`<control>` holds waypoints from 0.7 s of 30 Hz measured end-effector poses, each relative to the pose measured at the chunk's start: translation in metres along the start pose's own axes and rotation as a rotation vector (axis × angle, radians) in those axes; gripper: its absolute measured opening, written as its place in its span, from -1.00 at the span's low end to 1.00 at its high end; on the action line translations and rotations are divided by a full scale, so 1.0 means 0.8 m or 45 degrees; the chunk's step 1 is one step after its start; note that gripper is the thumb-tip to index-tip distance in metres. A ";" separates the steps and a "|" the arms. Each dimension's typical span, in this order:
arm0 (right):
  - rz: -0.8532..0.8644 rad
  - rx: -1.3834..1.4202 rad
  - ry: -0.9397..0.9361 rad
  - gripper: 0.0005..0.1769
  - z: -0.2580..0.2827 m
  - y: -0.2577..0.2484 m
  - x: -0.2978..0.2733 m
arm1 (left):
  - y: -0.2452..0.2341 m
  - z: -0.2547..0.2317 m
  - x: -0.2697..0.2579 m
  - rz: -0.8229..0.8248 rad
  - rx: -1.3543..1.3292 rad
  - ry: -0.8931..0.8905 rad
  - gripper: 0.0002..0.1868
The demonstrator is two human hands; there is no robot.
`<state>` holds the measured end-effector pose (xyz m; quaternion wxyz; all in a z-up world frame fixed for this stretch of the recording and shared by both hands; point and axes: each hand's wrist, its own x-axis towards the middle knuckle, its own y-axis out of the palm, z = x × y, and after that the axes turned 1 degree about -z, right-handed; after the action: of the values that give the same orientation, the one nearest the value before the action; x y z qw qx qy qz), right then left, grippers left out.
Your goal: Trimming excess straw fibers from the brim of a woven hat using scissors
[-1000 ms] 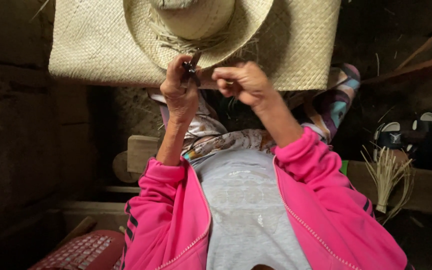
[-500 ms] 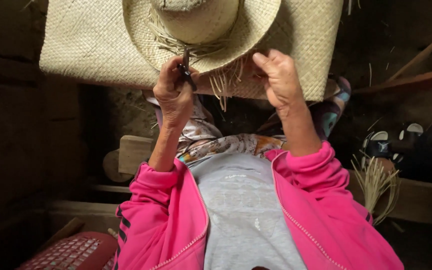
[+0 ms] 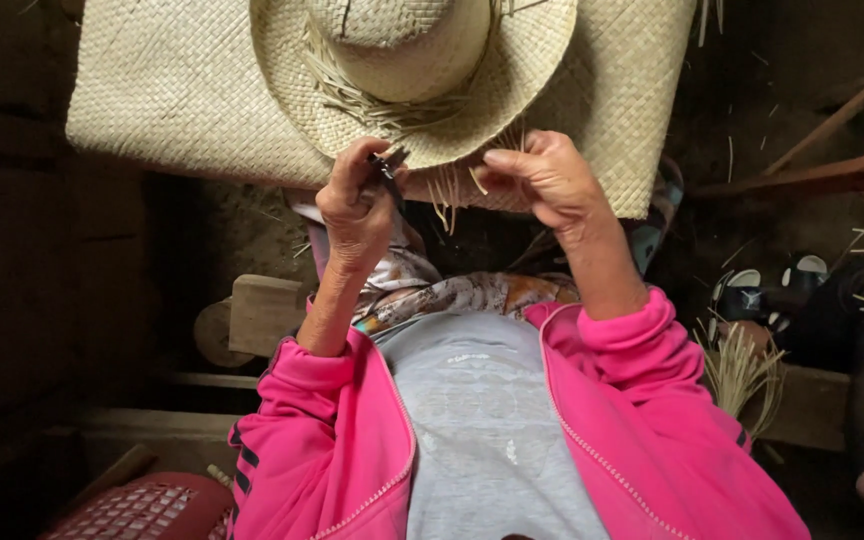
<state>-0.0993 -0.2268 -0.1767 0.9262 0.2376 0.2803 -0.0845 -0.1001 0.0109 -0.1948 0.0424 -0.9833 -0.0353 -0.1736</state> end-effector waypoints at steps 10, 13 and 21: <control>0.015 0.191 0.315 -0.68 0.015 -0.001 0.021 | -0.005 -0.001 -0.001 0.049 0.121 0.096 -0.53; 0.087 -0.040 0.211 -0.66 -0.008 -0.031 0.037 | -0.007 0.006 -0.003 0.049 0.103 0.069 -0.51; 0.099 -0.126 0.070 -0.44 0.030 -0.027 0.025 | 0.002 0.001 -0.005 0.057 0.199 0.076 -0.50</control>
<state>-0.0778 -0.2581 -0.1787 0.9313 0.2046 0.3002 -0.0280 -0.1033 0.0094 -0.1965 0.1238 -0.9719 -0.0255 -0.1985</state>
